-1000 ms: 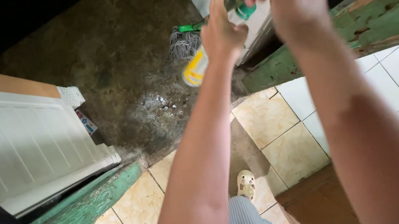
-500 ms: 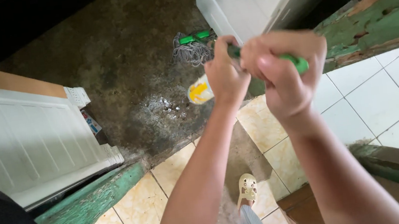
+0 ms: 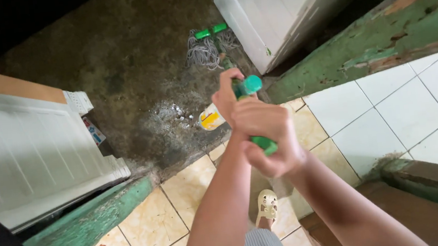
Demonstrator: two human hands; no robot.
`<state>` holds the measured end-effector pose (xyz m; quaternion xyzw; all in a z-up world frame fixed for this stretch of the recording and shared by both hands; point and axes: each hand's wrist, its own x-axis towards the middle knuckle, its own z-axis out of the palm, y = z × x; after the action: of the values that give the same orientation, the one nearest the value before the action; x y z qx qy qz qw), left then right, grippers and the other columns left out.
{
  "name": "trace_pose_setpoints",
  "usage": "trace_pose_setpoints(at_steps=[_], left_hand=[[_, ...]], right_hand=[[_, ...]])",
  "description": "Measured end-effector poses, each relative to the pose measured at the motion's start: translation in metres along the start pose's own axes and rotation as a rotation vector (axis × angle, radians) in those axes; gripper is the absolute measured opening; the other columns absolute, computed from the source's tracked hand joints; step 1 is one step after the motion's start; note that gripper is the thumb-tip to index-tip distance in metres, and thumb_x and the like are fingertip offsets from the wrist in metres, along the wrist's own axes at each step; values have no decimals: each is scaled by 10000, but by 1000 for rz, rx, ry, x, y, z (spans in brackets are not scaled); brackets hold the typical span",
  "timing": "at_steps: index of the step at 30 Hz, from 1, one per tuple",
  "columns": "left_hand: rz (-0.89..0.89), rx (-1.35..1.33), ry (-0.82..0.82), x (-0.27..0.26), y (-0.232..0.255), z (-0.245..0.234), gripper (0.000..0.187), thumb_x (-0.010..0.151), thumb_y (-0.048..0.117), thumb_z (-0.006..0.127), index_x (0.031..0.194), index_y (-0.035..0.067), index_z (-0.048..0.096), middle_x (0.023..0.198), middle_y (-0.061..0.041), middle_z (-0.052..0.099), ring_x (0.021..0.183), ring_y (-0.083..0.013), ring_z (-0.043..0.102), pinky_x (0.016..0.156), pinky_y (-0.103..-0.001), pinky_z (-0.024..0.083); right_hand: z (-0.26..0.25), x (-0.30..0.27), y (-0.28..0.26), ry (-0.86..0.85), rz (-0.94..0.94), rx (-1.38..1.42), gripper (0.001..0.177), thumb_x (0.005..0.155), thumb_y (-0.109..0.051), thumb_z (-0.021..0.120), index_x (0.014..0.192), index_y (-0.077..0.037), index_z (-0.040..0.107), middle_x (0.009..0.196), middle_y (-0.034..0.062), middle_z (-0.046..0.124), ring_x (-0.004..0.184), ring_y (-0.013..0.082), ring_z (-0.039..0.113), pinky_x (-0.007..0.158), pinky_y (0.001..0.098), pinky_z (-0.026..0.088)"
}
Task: The recorder prepares cleaning solution and then mops the floor of the room.
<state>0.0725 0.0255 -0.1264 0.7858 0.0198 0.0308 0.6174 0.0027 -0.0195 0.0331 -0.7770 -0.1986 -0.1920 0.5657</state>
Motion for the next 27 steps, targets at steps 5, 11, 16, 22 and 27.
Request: trace_pose_setpoints(at_steps=[5, 11, 16, 22, 27], left_hand=[[12, 31, -7, 33, 12, 22, 326, 794, 164, 745, 1094, 222, 631, 902, 6, 692, 863, -188, 675, 808, -403, 492], [500, 389, -170, 87, 48, 65, 615, 688, 1, 712, 1213, 252, 513, 1247, 49, 675, 1082, -231, 688, 879, -404, 440], [555, 426, -208, 94, 30, 66, 588, 649, 17, 763, 1137, 239, 524, 1196, 65, 678, 1027, -244, 687, 926, -442, 416], [317, 278, -118, 68, 11, 23, 294, 784, 273, 782, 999, 202, 594, 958, 66, 709, 952, -157, 710, 778, -373, 369], [481, -533, 113, 63, -45, 40, 192, 960, 256, 653, 894, 87, 590, 831, 7, 554, 796, -138, 517, 827, -301, 467]], right_hand=[[-27, 16, 35, 84, -9, -93, 255, 872, -211, 609, 793, 31, 593, 822, 129, 626, 757, 248, 625, 727, 348, 516], [-81, 73, 83, 660, -20, 453, 265, 1028, -138, 566, 834, -17, 432, 621, 78, 419, 524, 187, 391, 546, 343, 359], [-49, 55, 88, 935, -58, 360, 332, 1053, -131, 534, 752, -47, 424, 608, 74, 387, 529, 188, 387, 574, 369, 404], [-20, 36, 57, 439, 51, -116, 187, 847, -116, 479, 680, -50, 528, 680, 62, 554, 553, 129, 471, 532, 294, 369], [-4, 54, 50, -73, -52, -5, 148, 871, -95, 532, 753, -14, 489, 732, 73, 557, 634, 177, 577, 661, 309, 515]])
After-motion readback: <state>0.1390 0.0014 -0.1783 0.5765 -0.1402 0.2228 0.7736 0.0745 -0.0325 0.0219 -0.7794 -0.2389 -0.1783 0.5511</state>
